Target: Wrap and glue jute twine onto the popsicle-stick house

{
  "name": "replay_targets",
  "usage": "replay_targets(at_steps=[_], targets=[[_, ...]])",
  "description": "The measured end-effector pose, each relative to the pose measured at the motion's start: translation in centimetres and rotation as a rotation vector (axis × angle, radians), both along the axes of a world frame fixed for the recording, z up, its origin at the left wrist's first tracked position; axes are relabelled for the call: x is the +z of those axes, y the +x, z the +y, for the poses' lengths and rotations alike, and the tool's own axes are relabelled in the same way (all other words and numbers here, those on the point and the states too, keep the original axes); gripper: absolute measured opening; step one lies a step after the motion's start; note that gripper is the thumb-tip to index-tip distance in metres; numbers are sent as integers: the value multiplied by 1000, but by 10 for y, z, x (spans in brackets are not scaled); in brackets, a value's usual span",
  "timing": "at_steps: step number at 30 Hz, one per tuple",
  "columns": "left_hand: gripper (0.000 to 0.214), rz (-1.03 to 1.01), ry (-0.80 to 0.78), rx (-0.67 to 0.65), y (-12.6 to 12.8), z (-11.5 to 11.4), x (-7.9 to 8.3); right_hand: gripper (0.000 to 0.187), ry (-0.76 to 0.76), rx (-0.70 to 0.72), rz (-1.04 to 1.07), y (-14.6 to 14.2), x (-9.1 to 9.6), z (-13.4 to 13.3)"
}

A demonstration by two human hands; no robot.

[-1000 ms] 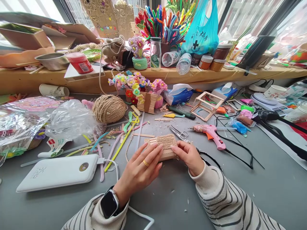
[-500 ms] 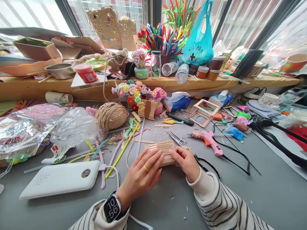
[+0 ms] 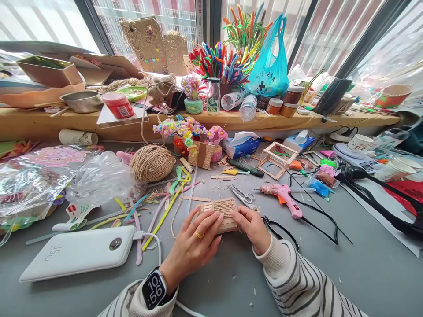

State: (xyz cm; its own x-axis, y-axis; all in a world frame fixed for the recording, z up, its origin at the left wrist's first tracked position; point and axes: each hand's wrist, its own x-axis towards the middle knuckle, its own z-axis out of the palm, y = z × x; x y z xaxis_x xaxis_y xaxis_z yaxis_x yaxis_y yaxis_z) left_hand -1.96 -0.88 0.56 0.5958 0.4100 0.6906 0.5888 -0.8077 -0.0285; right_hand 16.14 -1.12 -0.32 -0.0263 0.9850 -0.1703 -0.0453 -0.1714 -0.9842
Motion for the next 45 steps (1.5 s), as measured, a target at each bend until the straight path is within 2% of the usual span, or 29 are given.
replay_targets(at_steps=[9,19,25,30,35,37,39,40,42,45], targets=[[40,53,21,-20,2,1,0,44,25,-2,-14,0,8,1],[51,37,29,-13,2,1,-1,46,54,-20,-47,-3,3,2],[41,-101,36,49,-3,4,-1,46,65,-1,-74,-1,-1,3],[30,-118,23,68,-5,7,-2,44,93,18,-132,0,-3,5],[28,-123,20,56,-4,7,0,42,208,-26,-395,26,11,9],[28,-134,11,44,-4,7,1,42,267,-186,-631,48,17,11],[26,-147,3,28,-5,6,1,42,298,-429,-874,73,20,13],[24,-153,1,20,-5,6,0,41,278,-522,-981,86,19,13],[21,-162,4,3,-6,6,-1,36,181,-612,-1168,108,12,16],[14,-179,-16,-11,-6,7,-2,41,-37,-553,-1354,128,-3,21]])
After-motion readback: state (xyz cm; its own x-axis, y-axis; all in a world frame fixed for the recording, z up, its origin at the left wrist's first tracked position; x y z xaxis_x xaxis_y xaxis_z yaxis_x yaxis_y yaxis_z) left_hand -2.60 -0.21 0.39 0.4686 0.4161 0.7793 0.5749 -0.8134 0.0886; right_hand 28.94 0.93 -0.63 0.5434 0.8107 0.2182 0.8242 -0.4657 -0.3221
